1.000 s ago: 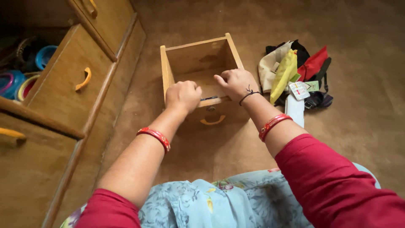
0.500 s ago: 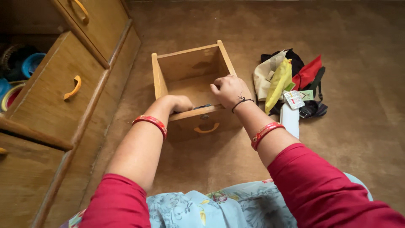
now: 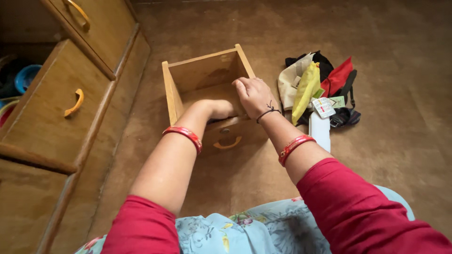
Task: The person cleans a wooden drawer with a cloth, wiping the top, sides, and interior surfaces. They then place several folded fabric items into the drawer.
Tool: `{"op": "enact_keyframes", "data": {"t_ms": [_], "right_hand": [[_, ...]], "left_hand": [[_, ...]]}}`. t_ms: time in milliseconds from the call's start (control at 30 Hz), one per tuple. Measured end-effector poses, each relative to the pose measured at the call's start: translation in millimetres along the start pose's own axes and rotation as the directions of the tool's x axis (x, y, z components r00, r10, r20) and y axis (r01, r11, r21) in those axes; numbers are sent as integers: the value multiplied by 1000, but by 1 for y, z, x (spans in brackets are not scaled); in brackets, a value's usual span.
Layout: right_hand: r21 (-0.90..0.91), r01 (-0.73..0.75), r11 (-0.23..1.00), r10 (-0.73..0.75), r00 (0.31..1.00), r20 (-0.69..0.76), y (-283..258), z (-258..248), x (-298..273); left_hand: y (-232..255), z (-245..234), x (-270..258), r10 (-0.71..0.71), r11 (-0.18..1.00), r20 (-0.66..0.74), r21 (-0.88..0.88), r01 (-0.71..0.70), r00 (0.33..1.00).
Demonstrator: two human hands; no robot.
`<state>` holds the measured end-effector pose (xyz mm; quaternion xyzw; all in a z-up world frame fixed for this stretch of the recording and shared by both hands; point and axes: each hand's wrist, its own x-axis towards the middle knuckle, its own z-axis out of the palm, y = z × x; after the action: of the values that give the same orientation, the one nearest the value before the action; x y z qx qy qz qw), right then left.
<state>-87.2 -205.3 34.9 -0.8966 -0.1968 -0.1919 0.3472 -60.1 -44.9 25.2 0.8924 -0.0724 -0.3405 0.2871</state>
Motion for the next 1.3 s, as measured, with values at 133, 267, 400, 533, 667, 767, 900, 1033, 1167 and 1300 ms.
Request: {"op": "enact_keyframes", "data": {"t_ms": [133,267,400,533,667,767,900,1033,1167,1300], "right_hand": [[-65,17,998,-13,998,64,5,4,6],[-31,4,1000,-3,998,58,9,6,5],[5,-6,1000,6,1000,23,11,5,4],[8,-48,999,48,998,31,8,5,4],[-25,-34,999,35,998,43,6,3,4],[-38,-6,999,7,999,32,4,4,5],[-23,-2,1000,2,1000,2,7,7,5],[202,-188,961,183,982,46,15,4,8],[289,-240,927,242,970,31,18,1,9],[240,-282,929,276,959,59,14,2,9]], "left_hand": [[9,-4,15,-42,994,-4,100,42,999],[20,10,28,80,970,-12,-229,-81,997],[7,11,19,88,962,9,-260,-82,996],[-34,-14,-3,-111,989,64,108,103,992],[-42,-17,-10,-177,947,81,285,148,981],[-15,-9,-5,-34,980,-27,196,39,999],[31,7,1,30,975,34,-220,-22,999],[34,9,-3,10,977,16,-211,-7,1000],[-4,-10,-5,-110,993,31,45,109,993],[-37,-17,-4,-227,925,93,332,185,969]]}}
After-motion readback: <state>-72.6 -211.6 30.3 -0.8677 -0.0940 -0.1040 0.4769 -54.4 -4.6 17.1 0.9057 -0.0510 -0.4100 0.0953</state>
